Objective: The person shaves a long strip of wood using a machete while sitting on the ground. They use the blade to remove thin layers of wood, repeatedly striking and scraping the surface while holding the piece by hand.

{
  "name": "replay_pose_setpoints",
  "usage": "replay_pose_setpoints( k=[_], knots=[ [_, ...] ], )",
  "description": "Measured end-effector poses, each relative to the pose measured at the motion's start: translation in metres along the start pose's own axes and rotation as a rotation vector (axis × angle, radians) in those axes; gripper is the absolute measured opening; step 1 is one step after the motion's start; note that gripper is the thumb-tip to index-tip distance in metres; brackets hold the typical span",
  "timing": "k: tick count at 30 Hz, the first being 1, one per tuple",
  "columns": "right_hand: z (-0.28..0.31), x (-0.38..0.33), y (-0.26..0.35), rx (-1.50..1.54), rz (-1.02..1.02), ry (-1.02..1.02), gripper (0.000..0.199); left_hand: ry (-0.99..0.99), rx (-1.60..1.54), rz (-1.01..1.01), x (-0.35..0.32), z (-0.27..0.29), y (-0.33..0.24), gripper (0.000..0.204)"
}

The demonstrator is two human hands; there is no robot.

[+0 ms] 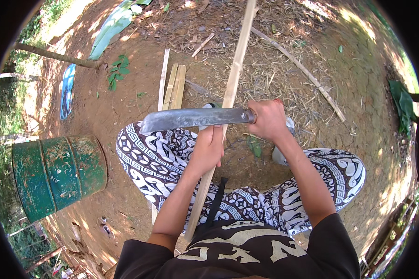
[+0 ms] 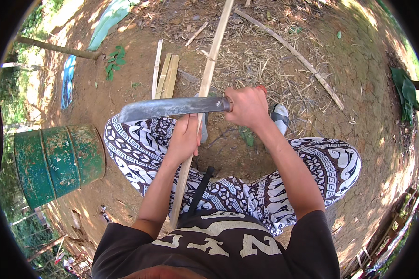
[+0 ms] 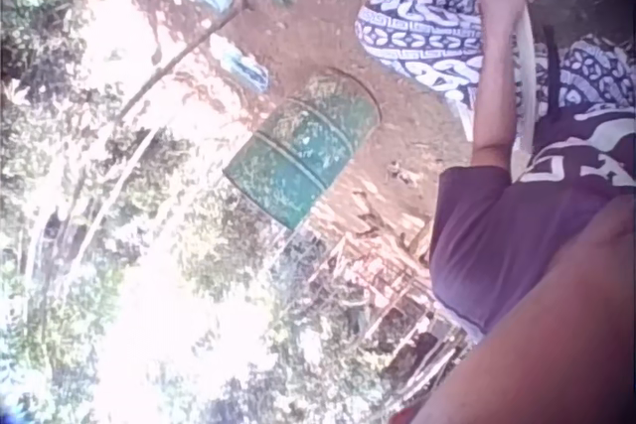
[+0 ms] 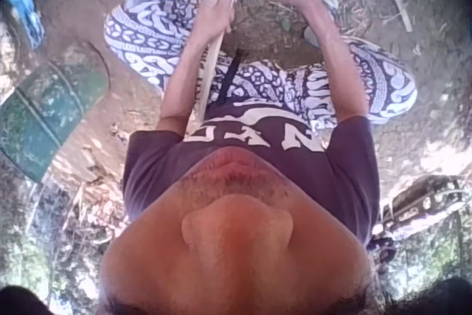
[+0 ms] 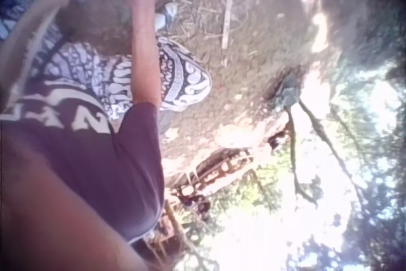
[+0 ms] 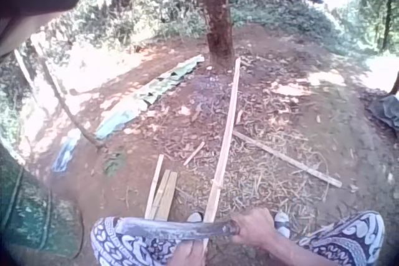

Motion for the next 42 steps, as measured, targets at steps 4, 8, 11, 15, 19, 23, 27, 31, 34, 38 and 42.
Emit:
replay_pose_setpoints(
  k=[4, 8, 11, 15, 19, 23, 27, 31, 34, 38, 42],
  knots=[
    [0.025, -0.001, -0.093, -0.079, -0.293, -0.132, 0.013, 0.067, 0.084, -0.006, -0.008, -0.002, 0.006, 0.048],
    [0.047, -0.052, -0.262, 0.083, -1.0, -0.346, 0.029, 0.085, 0.033, 0.048, -0.002, -0.008, 0.014, 0.048],
    [0.011, -0.068, -0.278, 0.275, -1.026, -0.431, 0.032, 0.116, -0.122, 0.066, 0.002, -0.008, 0.022, 0.045],
    [-0.006, -0.02, -0.171, 0.484, -0.706, -0.273, 0.025, 0.231, -0.547, 0.034, 0.006, -0.016, 0.014, 0.04],
    [0.005, 0.001, -0.042, 0.612, -0.231, -0.149, 0.02, 0.38, -0.793, -0.044, 0.003, -0.019, -0.002, 0.037],
    [0.001, 0.0, 0.019, 0.396, 0.05, -0.078, 0.012, 0.463, -0.856, -0.026, 0.003, -0.027, -0.001, 0.041],
    [0.002, -0.003, 0.036, 0.272, 0.054, 0.001, 0.014, 0.5, -0.927, 0.011, -0.004, -0.028, 0.016, 0.04],
    [0.004, -0.007, 0.037, 0.208, 0.129, -0.017, 0.018, 0.493, -0.901, 0.023, -0.011, -0.035, 0.016, 0.037],
    [-0.003, -0.005, 0.019, 0.065, 0.133, -0.07, 0.02, 0.489, -0.855, -0.017, -0.01, -0.032, 0.01, 0.037],
    [-0.005, -0.011, -0.194, 0.073, -0.708, -0.152, 0.025, 0.526, -0.914, -0.027, -0.014, -0.035, 0.013, 0.037],
    [0.003, -0.063, -0.259, 0.201, -0.974, -0.363, 0.034, 0.619, -1.027, -0.022, -0.008, -0.033, 0.003, 0.036]
  ],
)
Point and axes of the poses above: each hand's wrist, its own x-axis towards the middle knuckle, its own z-axis out of the back of the hand, y = z × x, the point moved 9 cm from there along x, towards the middle knuckle, and after that the axes turned 14 degrees about y, right-handed, at the moved point
